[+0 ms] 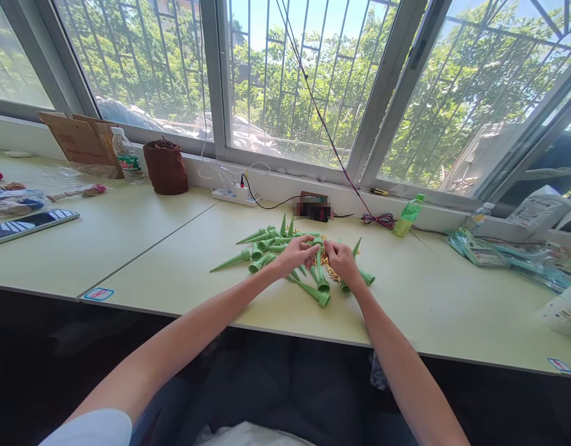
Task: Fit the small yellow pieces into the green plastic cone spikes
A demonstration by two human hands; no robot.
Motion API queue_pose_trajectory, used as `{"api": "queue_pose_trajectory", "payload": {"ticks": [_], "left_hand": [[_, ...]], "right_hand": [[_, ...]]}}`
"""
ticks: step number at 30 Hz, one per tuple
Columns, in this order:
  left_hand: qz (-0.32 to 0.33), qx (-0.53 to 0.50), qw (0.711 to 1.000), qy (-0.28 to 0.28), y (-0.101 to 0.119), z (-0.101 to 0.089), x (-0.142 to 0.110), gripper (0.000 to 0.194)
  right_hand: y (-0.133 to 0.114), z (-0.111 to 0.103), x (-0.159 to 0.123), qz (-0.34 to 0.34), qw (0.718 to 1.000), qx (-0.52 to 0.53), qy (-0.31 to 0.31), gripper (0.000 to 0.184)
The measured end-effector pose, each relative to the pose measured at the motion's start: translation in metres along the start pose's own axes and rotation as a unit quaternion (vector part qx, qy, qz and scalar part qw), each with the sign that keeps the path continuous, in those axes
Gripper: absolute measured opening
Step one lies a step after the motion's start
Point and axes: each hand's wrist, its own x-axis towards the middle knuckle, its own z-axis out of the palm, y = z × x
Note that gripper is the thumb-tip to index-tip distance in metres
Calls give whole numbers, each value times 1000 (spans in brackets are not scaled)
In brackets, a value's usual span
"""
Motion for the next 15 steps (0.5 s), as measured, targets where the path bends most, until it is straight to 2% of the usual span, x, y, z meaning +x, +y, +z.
{"api": "queue_pose_trajectory", "payload": {"ticks": [8,15], "left_hand": [[53,40,998,-9,-4,-1,2,51],[79,71,994,-23,-3,0,0,38]], "right_hand": [[12,5,3,50,993,106,-28,55],[10,6,3,100,970,214,-57,58]]}}
